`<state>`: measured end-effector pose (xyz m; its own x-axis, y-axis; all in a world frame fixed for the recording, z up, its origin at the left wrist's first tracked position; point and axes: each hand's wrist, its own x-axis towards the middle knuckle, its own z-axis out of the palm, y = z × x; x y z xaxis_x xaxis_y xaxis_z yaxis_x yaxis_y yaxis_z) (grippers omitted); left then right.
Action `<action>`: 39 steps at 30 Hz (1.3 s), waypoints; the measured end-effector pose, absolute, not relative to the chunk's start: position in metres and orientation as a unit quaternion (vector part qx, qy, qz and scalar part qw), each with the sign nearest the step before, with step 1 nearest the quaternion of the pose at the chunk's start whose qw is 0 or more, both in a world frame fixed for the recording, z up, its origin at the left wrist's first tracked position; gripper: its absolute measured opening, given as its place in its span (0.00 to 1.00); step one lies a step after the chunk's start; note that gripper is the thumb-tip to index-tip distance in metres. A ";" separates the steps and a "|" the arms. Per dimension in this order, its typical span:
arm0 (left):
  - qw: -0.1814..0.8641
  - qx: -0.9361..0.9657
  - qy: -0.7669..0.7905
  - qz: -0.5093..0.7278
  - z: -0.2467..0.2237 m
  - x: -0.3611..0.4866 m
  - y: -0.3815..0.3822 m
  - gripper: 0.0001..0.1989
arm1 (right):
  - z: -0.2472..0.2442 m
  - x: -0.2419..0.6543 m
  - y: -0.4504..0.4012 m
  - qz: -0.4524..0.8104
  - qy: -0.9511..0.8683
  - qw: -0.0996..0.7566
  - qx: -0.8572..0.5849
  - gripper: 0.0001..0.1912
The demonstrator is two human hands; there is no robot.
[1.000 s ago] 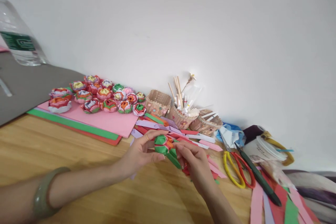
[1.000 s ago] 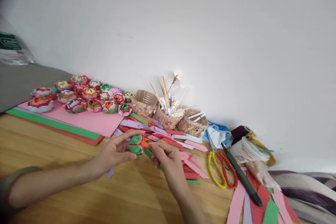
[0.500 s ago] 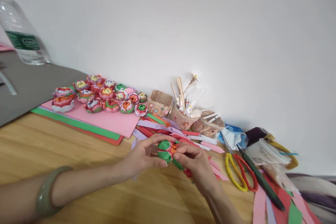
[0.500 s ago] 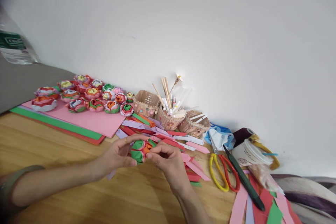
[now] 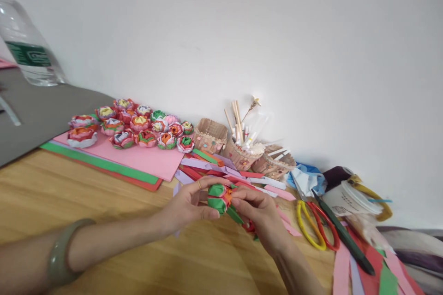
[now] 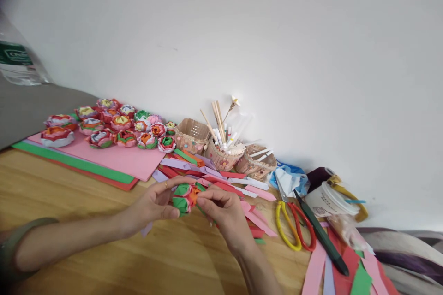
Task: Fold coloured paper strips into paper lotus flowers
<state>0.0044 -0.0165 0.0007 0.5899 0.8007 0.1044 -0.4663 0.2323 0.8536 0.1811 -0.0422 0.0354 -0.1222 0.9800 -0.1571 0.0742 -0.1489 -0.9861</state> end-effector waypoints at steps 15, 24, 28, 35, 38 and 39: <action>0.744 0.485 0.195 0.415 0.000 0.003 -0.017 0.23 | 0.041 0.177 -0.042 0.575 -0.465 0.415 -0.531 0.11; 0.755 0.486 0.189 0.398 -0.001 0.003 -0.015 0.23 | 0.036 0.179 -0.043 0.610 -0.452 0.394 -0.518 0.14; 0.744 0.501 0.184 0.401 -0.004 0.003 -0.013 0.23 | 0.040 0.182 -0.045 0.577 -0.493 0.384 -0.526 0.14; 0.728 0.522 0.165 0.412 -0.012 0.006 -0.013 0.22 | 0.044 0.176 -0.044 0.550 -0.476 0.394 -0.561 0.13; 0.729 0.527 0.157 0.407 -0.015 0.006 -0.012 0.23 | 0.040 0.175 -0.043 0.555 -0.472 0.389 -0.564 0.13; 0.730 0.528 0.156 0.405 -0.016 0.006 -0.011 0.23 | 0.039 0.176 -0.043 0.556 -0.472 0.391 -0.561 0.13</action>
